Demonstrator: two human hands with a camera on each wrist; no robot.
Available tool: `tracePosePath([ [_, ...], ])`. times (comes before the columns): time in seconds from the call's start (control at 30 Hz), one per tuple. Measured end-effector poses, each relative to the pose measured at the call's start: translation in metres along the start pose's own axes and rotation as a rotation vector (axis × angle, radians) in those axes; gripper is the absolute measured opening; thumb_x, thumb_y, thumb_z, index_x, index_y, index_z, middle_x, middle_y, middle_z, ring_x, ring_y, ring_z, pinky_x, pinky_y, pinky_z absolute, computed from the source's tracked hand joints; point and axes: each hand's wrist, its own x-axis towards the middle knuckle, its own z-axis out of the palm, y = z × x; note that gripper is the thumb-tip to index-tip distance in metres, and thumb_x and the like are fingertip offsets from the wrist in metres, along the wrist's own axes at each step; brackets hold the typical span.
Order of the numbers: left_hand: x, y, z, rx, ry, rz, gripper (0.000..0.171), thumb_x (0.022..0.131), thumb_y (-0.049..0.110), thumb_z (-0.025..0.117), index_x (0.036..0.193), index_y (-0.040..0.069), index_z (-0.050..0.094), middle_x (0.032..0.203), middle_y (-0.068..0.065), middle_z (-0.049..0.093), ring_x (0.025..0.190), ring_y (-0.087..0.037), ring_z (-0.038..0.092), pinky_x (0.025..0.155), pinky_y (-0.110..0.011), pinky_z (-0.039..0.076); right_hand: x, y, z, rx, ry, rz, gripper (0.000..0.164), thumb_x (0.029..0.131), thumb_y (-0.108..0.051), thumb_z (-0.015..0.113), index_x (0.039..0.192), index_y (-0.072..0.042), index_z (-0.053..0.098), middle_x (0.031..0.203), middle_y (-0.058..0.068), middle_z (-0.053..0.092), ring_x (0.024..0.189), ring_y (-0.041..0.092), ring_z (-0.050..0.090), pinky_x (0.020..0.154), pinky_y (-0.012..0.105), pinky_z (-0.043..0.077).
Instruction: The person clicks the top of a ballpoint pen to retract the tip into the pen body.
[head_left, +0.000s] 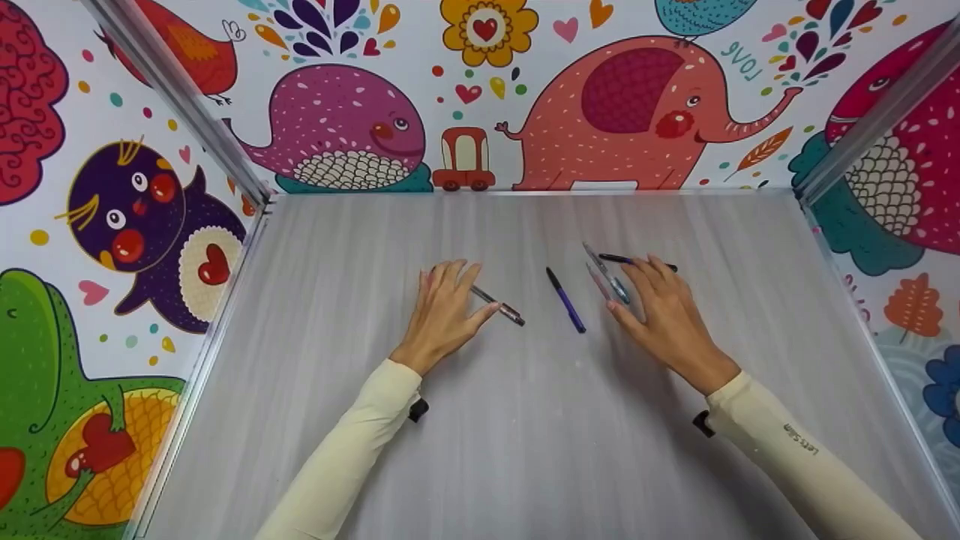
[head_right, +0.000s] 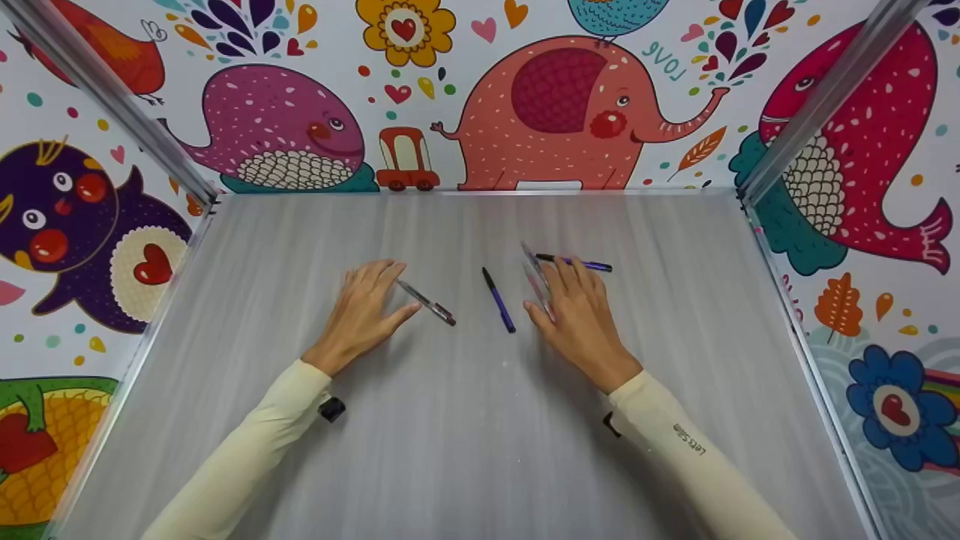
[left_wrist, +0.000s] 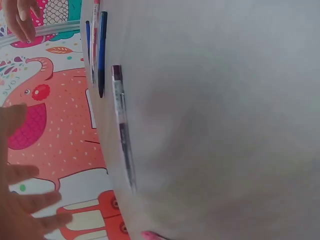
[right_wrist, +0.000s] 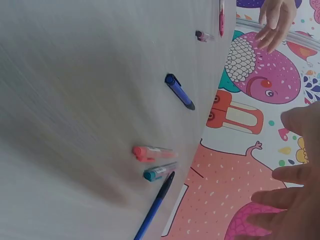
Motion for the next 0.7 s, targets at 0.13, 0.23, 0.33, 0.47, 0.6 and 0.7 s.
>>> tracePosePath([
  [0.13,-0.002,-0.005,0.003,-0.041,0.009,0.051,0.068,0.104,0.046,0.077,0.154,0.004,0.060,0.152,-0.021,0.060,0.145,-0.041,0.051,0.122,-0.075,0.033,-0.001,0.000,0.005,0.030,0.076,-0.056,0.058,0.100,-0.024,0.082,0.147,0.006,0.062,0.146,0.028,0.065,0.142,0.051,0.052,0.116,0.073,0.039],
  [0.23,-0.002,-0.008,0.005,-0.069,0.004,0.069,0.065,0.104,0.042,0.078,0.154,0.004,0.060,0.152,-0.020,0.061,0.146,-0.041,0.050,0.124,-0.073,0.031,-0.001,0.001,0.009,0.048,0.104,-0.080,0.054,0.099,-0.021,0.083,0.142,0.006,0.066,0.141,0.027,0.067,0.136,0.049,0.056,0.112,0.071,0.043],
  [0.33,-0.003,-0.010,0.007,-0.076,0.004,0.088,0.063,0.104,0.039,0.079,0.153,0.004,0.061,0.151,-0.020,0.062,0.145,-0.041,0.050,0.124,-0.072,0.030,-0.002,0.001,0.012,0.056,0.127,-0.113,0.051,0.099,-0.019,0.084,0.139,0.007,0.067,0.138,0.028,0.068,0.131,0.049,0.058,0.108,0.070,0.046],
  [0.47,-0.003,-0.015,0.011,-0.061,0.015,0.116,0.058,0.104,0.037,0.078,0.150,0.005,0.064,0.148,-0.017,0.065,0.143,-0.040,0.053,0.123,-0.072,0.032,-0.003,0.001,0.015,0.066,0.147,-0.141,0.049,0.099,-0.018,0.084,0.137,0.008,0.068,0.136,0.029,0.068,0.128,0.049,0.060,0.104,0.069,0.048],
  [0.6,-0.003,-0.021,0.015,-0.061,0.020,0.136,0.052,0.104,0.035,0.079,0.145,0.005,0.068,0.146,-0.017,0.067,0.142,-0.041,0.055,0.122,-0.073,0.034,-0.004,-0.001,0.017,0.090,0.143,-0.130,0.047,0.100,-0.018,0.083,0.137,0.007,0.068,0.136,0.028,0.069,0.130,0.047,0.059,0.106,0.068,0.048],
  [0.7,-0.003,-0.025,0.017,-0.074,0.017,0.147,0.049,0.103,0.032,0.080,0.142,0.004,0.070,0.144,-0.018,0.068,0.141,-0.042,0.055,0.121,-0.074,0.034,-0.005,-0.002,0.019,0.099,0.136,-0.121,0.046,0.100,-0.018,0.083,0.136,0.007,0.069,0.137,0.027,0.069,0.131,0.046,0.059,0.107,0.068,0.048],
])
